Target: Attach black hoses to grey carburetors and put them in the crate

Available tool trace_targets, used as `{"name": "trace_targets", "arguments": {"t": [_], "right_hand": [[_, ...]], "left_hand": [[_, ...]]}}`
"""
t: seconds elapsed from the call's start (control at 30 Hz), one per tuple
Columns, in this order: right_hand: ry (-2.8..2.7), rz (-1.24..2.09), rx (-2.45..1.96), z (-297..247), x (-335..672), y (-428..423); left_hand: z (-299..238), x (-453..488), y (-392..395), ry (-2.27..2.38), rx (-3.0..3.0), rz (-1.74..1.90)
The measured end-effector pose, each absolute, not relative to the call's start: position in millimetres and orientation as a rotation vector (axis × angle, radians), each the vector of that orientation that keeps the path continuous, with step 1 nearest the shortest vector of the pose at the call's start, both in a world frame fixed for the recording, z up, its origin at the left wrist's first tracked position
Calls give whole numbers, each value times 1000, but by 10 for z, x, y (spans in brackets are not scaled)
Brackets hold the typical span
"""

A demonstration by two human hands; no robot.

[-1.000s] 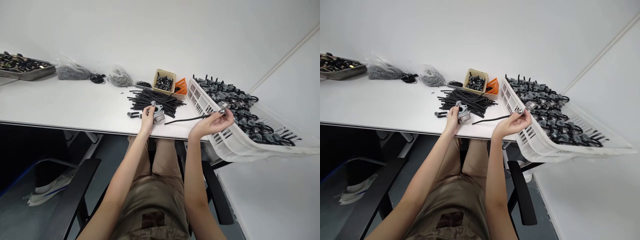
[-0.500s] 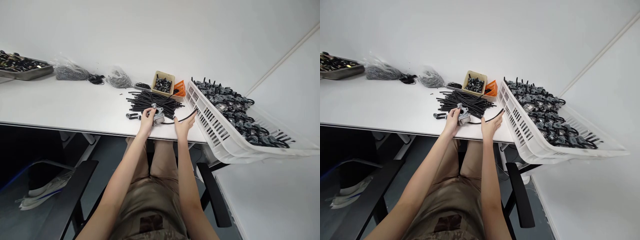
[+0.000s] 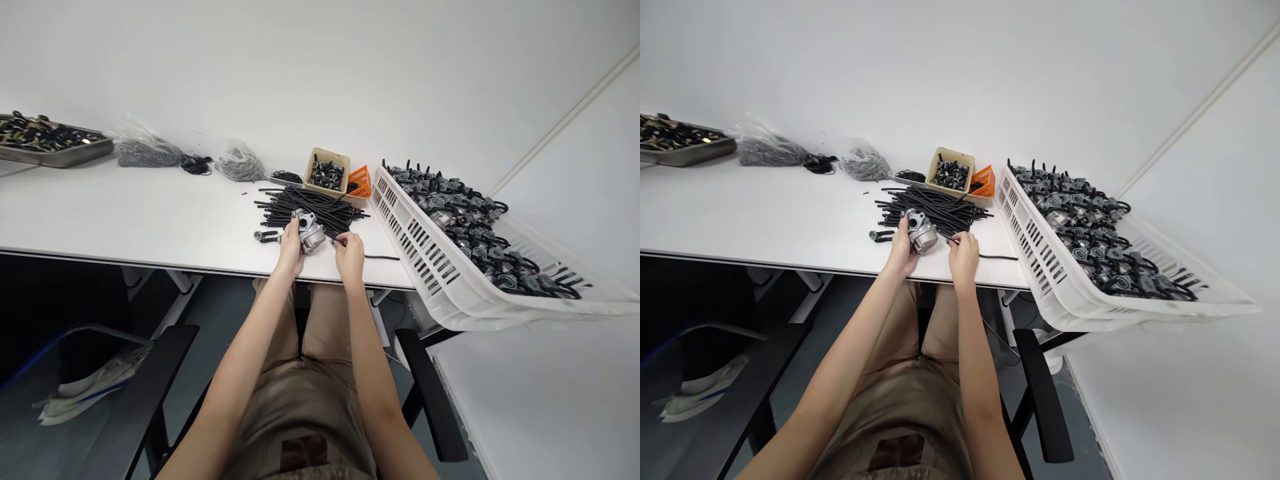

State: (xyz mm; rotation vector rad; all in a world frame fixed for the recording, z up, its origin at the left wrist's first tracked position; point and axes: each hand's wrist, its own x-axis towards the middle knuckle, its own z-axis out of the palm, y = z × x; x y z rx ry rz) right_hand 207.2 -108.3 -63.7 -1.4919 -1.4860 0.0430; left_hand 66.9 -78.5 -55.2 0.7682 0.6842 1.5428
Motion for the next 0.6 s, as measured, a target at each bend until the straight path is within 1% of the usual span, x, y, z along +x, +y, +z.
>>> {"name": "trace_targets", "arguments": {"t": [0.17, 0.3, 0.4, 0.47, 0.5, 0.6], "right_hand": [[-1008, -99, -1178, -255, 2153, -1315], [-907, -187, -873, 112, 2226, -1584], [-819, -190, -712, 219, 2328, -1685], [-766, -52, -655, 185, 2406, -1656], [-727, 69, -633, 141, 2436, -1616], [-602, 556, -548, -74, 2450, -1447]], "left_hand": [[-478, 608, -835, 567, 628, 1384], [-486, 578, -835, 530, 551, 1374], [-484, 581, -837, 534, 510, 1368], [-473, 590, -848, 543, 528, 1362], [-467, 596, -855, 544, 551, 1357], [-450, 617, -879, 561, 625, 1321]]}}
